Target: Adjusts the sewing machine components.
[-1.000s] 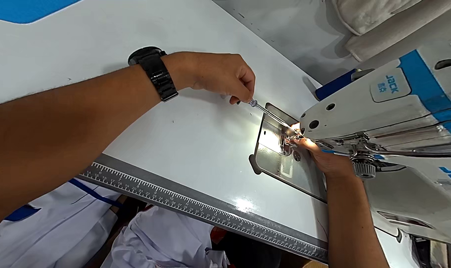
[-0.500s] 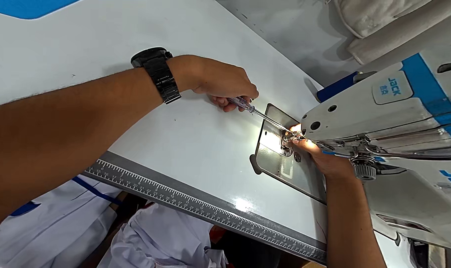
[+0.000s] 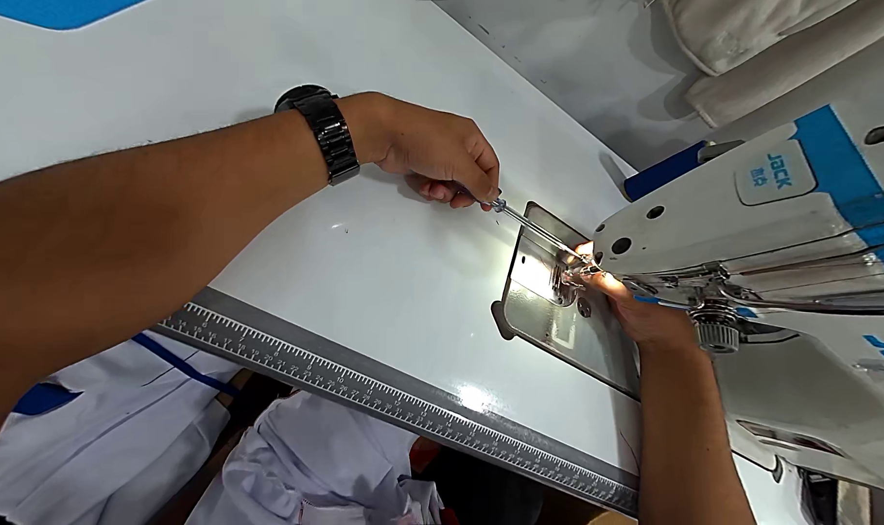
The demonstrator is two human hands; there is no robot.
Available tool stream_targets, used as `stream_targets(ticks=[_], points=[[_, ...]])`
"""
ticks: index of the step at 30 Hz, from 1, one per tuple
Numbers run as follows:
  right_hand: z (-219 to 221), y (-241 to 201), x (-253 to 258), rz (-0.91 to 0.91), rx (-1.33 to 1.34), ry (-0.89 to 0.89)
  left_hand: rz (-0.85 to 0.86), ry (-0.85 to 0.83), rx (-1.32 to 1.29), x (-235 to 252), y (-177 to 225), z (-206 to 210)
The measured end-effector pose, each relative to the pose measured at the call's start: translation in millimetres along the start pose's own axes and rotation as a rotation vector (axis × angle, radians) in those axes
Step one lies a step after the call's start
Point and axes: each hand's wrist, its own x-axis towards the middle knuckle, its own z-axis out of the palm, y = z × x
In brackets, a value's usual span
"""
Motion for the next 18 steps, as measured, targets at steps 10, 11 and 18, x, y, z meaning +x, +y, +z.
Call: stream_targets(ticks=[10,11,18], points=[[6,-5,-2,0.038,-0.02,0.07,0.171,0.079,0.166,5,-6,1],[7,-6,-2,0.039,-0.017,0.075,0.184,0.082,0.198,5,-5,1],[2,0,-1,0.015,0.035,0.025,-0.093,0.121,0.363,-8,22,13]])
